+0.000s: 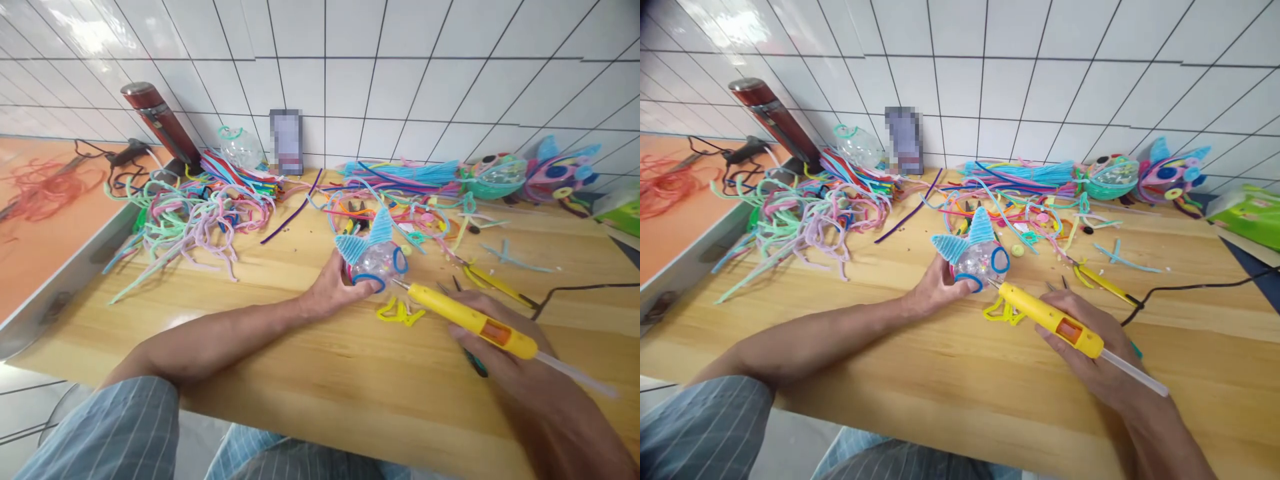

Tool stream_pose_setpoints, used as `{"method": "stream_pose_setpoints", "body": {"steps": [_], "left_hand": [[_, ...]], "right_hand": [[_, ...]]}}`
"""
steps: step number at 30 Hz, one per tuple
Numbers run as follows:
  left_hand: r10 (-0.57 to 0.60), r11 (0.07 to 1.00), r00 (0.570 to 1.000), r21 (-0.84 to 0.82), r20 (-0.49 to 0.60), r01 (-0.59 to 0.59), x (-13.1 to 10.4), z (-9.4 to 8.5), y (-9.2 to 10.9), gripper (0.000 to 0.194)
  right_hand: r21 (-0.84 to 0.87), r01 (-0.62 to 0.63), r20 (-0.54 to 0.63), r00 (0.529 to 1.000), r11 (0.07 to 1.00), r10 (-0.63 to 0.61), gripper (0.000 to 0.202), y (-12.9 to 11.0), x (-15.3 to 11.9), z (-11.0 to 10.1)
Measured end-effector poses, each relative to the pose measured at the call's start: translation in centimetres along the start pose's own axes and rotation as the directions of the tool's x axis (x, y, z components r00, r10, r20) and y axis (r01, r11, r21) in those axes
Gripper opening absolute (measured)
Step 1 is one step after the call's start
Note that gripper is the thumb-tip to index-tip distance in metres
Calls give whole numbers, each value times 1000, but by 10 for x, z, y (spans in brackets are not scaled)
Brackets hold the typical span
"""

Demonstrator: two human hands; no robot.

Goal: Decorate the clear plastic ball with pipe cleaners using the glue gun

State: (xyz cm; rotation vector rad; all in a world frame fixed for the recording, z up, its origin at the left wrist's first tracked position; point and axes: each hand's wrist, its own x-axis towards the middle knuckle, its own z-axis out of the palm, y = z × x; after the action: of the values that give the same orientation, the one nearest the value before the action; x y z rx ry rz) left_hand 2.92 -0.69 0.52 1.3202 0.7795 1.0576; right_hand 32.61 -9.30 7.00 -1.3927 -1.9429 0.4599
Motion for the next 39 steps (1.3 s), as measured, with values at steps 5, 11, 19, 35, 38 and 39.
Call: {"method": "stream_pose_setpoints", "body": {"steps": [5,11,19,35,38,39], "left_hand": [[-2,1000,1000,23,-4,2,1,-1,-4,78],[39,999,999,16,21,-39,2,-2,-6,78],[77,997,996,15,46,-78,3,0,-8,79],[62,998,996,-1,61,-62,4,0,-7,75],[55,998,996,-5,63,-55,4,0,-6,76],[54,999,996,-8,65,-53,4,0,-6,77]], "right_hand": [[14,52,44,998,999,-52,9,-4,1,3],[-7,83,90,993,997,-82,7,-2,-1,5],[-19,70,86,994,997,-68,4,-3,-1,7],[-76,96,114,990,993,-87,5,-9,-1,5],[-87,60,109,993,994,-51,6,-10,-1,4],[-92,38,116,993,995,-27,8,-9,-1,3]]}}
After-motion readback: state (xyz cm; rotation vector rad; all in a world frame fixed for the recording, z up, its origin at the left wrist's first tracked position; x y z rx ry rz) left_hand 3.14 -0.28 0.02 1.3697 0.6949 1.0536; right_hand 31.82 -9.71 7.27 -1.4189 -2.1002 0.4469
